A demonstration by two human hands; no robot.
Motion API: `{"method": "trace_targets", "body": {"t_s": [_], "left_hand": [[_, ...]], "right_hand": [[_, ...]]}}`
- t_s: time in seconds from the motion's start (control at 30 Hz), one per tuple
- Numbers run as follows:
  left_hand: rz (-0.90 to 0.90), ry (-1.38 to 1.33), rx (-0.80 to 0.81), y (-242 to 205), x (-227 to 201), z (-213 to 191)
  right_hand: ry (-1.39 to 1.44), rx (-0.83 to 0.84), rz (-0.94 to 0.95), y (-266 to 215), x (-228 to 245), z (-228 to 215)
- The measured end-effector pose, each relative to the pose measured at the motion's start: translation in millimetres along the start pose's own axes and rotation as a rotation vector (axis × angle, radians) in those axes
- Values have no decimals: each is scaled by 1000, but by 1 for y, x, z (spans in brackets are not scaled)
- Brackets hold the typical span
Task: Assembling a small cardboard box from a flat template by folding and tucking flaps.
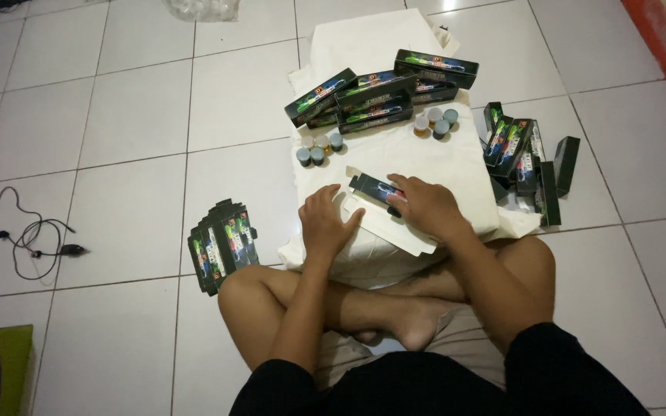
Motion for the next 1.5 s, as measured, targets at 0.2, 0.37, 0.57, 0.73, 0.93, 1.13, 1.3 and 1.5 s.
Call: {"method": "trace_targets", "body": {"t_s": [0.2,0.37,0.57,0.73,0.93,1.13,1.3,1.5], "left_hand": [[-20,8,-13,-5,11,11],[-123,-74,11,0,18,13],[-160,-58,165,21,22,38],[-33,-11,240,41,8,57],[83,108,341,37,-10,93],[213,127,259,37,-14,100],[252,-30,165,44,-21,94],[375,-107,-2,40,-31,81]], "right_hand": [[46,131,5,3,-12,2],[397,16,329,7,-70,28],[261,-50,345,9,-97,43],[-38,53,281,16,-73,16],[36,63,27,43,-41,17],[33,-4,-9,56,-44,38],[54,-149,-71,54,-45,38],[5,-332,-108,48,-46,36]]}}
Point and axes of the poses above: each hand's wrist, its own y-axis towards the middle knuckle, its own z-axis out of the palm, x = y × z, the point moved 6 cm from there along y, towards the middle knuckle, and after that the axes turned 12 degrees about -x, right-handed, at the moved point
